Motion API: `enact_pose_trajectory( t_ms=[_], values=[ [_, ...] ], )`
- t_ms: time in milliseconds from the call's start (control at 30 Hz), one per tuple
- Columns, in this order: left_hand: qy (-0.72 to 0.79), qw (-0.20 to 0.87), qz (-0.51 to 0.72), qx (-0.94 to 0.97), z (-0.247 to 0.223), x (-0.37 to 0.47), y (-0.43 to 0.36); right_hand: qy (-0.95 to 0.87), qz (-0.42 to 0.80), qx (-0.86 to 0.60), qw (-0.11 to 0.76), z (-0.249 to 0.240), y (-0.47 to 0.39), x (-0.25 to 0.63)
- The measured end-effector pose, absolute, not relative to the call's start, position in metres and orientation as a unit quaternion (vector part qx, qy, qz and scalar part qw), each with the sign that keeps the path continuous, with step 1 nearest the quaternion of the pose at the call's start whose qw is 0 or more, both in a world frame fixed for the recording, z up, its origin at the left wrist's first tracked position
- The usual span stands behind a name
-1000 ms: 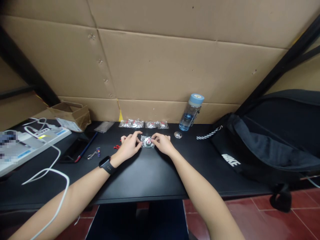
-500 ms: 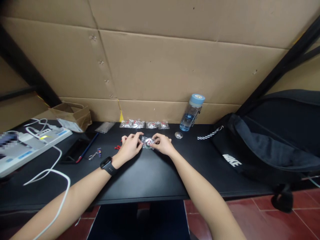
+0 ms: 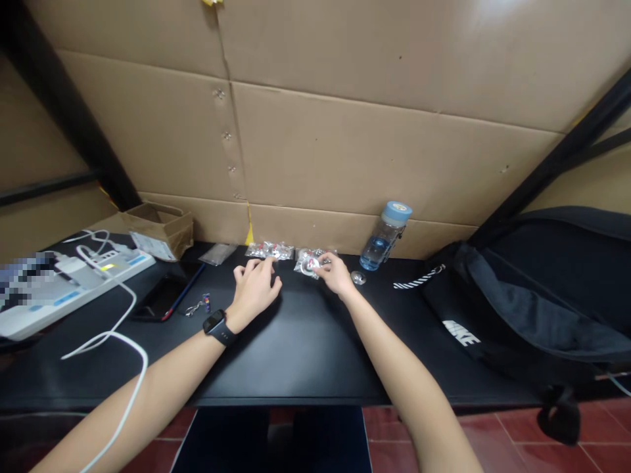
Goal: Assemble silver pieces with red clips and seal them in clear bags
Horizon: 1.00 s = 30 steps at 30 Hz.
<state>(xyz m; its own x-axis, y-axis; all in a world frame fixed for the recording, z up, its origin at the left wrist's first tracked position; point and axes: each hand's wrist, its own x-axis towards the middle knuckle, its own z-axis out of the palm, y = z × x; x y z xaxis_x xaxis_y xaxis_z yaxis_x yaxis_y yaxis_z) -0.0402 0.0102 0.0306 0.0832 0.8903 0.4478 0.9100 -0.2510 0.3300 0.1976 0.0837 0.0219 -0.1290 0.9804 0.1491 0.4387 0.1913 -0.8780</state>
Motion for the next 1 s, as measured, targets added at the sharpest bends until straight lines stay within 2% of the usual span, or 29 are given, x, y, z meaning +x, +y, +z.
enact_pose_trajectory(
  t_ms=[67, 233, 400, 567, 733, 867, 1000],
  values=[
    [-0.625, 0.023, -0.292, -0.724, 0.033, -0.046, 0.012, -0.652, 0.344, -0.544, 0.400, 0.032, 0.106, 0.196],
    [-0.631, 0.022, -0.277, -0.724, 0.029, -0.053, 0.015, -0.644, 0.335, -0.594, 0.346, 0.049, 0.155, 0.172],
    [-0.611, 0.020, -0.277, -0.741, 0.023, -0.049, 0.014, -0.657, 0.302, -0.621, 0.301, 0.045, 0.179, 0.149],
    [-0.597, 0.018, -0.277, -0.753, 0.021, -0.047, 0.014, -0.658, 0.223, -0.668, 0.266, 0.040, 0.182, 0.144],
    [-0.588, 0.021, -0.273, -0.761, 0.020, -0.047, 0.013, -0.692, 0.079, -0.687, 0.207, 0.042, 0.167, 0.142],
    [-0.590, 0.024, -0.259, -0.764, 0.018, -0.047, 0.013, -0.697, 0.043, -0.677, 0.231, 0.048, 0.153, 0.150],
    [-0.602, 0.038, -0.271, -0.750, 0.029, -0.063, 0.025, -0.738, 0.095, -0.615, 0.261, 0.048, 0.137, 0.179]
  ],
)
